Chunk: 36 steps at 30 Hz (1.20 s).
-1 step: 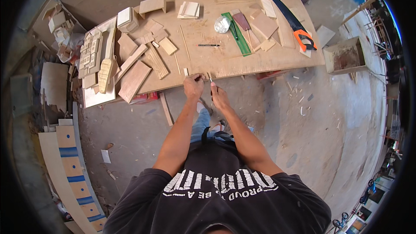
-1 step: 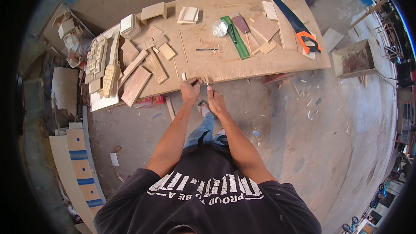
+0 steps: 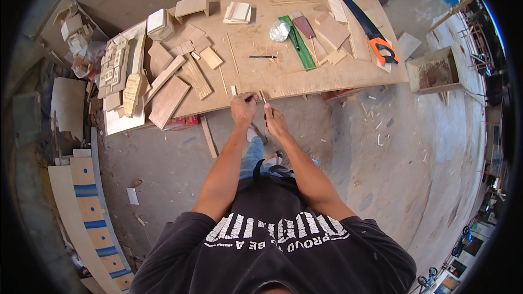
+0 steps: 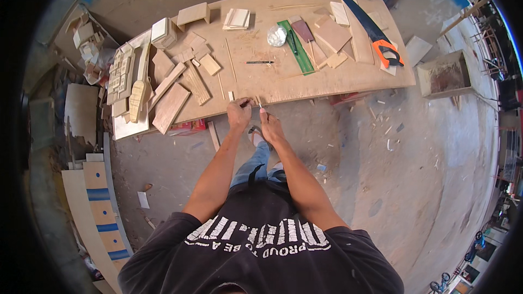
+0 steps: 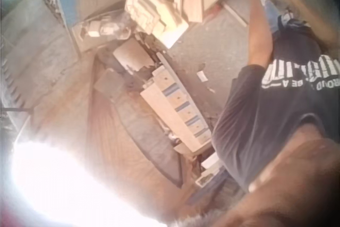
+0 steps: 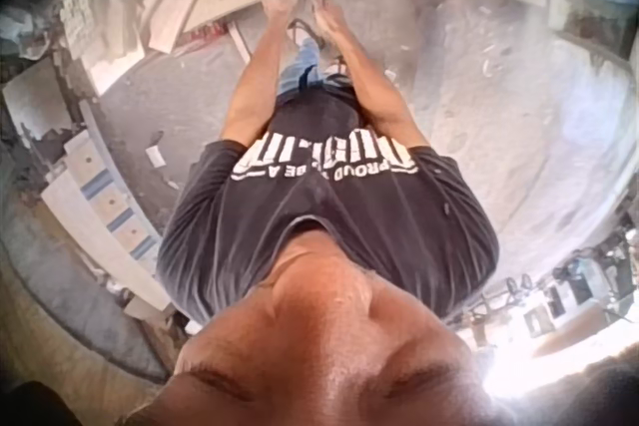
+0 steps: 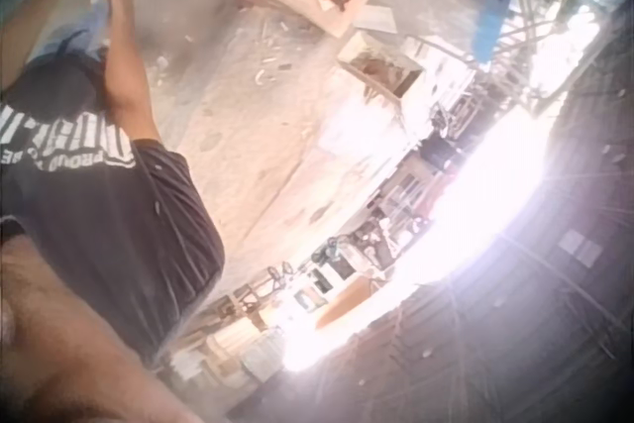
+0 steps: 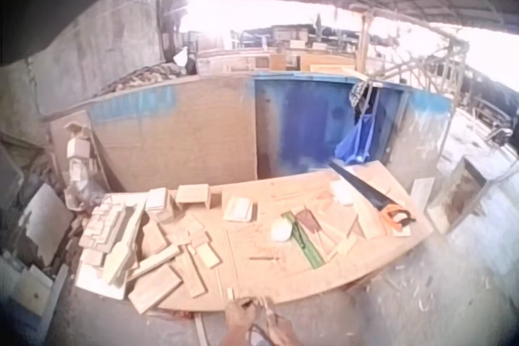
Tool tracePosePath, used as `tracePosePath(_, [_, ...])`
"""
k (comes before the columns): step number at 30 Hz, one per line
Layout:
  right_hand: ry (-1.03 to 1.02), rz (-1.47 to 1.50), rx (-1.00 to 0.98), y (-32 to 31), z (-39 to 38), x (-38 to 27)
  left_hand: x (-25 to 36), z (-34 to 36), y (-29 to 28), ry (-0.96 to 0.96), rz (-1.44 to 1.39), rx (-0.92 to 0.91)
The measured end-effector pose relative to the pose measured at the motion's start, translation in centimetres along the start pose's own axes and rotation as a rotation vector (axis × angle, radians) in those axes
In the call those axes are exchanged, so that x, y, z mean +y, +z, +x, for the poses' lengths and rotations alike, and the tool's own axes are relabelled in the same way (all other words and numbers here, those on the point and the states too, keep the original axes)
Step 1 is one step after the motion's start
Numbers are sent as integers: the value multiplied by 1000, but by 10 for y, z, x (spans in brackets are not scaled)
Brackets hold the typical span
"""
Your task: The person sharpens the end of a thin wooden stick with a utility knife.
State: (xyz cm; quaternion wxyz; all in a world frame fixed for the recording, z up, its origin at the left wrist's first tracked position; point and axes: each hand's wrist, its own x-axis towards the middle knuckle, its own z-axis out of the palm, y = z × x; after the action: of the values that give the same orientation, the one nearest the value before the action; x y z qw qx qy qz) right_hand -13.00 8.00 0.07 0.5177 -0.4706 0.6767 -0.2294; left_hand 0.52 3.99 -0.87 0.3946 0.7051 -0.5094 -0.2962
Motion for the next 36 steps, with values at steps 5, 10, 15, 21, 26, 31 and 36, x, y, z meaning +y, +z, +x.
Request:
tracePosePath(5, [68,-22,-51,6,3,1,8,1,-6,-69,23,-22])
tracePosePath(10, [80,19,-60,11,6,5,8,1,-5,-91,-21,-20])
tracePosePath(15, [81,33,-62,11,10,9,12,1,-5,-91,8,-43])
tracePosePath(21, [30,44,-49,13,12,17,3,1,0,-90,18,-20])
tracePosePath(26, [-121,55,78,23,22,37,8,1,-3,-52,19,-7])
tracePosePath(31, [-137,213,-38,28,31,53,14,-1,-4,-80,33,-32])
tracePosePath(36, [-217,50,58,27,26,40,10,-2,-3,-106,42,-18])
